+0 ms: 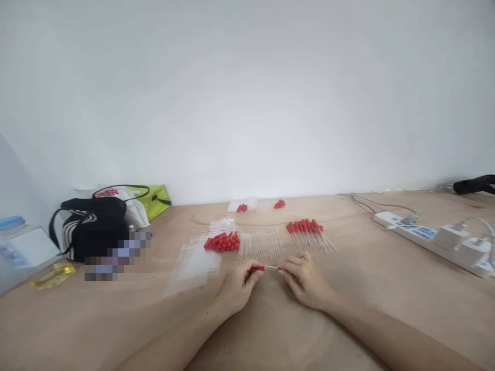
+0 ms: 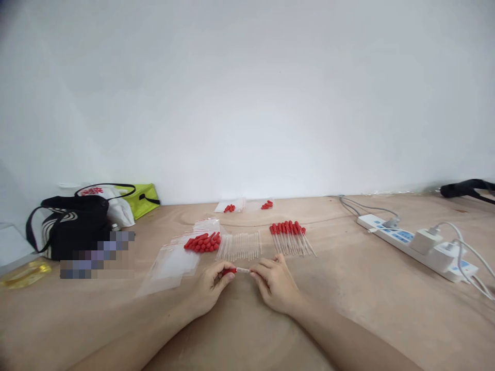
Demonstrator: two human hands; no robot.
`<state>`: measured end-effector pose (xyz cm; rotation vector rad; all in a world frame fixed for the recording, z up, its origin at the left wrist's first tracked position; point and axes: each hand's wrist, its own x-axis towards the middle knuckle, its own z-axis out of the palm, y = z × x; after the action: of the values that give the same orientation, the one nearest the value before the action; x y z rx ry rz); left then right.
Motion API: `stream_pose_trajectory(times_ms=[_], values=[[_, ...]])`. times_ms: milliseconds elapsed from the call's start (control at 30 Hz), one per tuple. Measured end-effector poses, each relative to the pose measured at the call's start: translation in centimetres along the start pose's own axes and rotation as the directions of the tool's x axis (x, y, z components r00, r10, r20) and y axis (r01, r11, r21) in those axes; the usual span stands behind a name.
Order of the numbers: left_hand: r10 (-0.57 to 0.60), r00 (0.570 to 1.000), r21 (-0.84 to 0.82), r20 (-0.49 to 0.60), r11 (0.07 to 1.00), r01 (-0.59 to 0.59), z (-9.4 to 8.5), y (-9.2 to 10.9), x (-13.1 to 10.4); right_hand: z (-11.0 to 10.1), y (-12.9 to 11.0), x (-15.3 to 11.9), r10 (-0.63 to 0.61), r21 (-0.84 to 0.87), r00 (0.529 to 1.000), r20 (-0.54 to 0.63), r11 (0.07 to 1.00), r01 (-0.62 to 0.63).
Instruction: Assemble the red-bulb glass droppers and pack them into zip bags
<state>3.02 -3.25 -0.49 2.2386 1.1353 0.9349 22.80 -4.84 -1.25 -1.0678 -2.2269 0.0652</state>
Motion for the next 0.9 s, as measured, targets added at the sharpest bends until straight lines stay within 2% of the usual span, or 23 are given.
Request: stream_pose_trajectory(times_ms=[233, 433, 633, 900], values=[[0.014, 0.999, -0.073, 0.032, 0.997, -0.011, 0.4, -0.7, -0.1, 0.1, 0.4, 0.1, -0.006, 0.042, 0.998, 0.066, 0.999, 0.003], [0.094, 0.995, 0.052, 0.033, 0.994, -0.096, 0.0, -0.2, -0.2, 0.0, 0.8, 0.5, -0.071, 0.018, 0.990, 0.122, 0.997, 0.069], [0.144, 0.988, 0.139, 0.059, 0.979, -0.151, 0.0, -0.2, 0.0, 0.2, 0.4, 0.3, -0.075, -0.120, 0.995, 0.062, 0.989, 0.082], [0.216, 0.966, 0.153, 0.144, 0.959, -0.238, -0.4, 0.6, -0.5, 0.6, -0.6, -0.2, -0.060, -0.056, 0.996, 0.064, 0.996, 0.063]])
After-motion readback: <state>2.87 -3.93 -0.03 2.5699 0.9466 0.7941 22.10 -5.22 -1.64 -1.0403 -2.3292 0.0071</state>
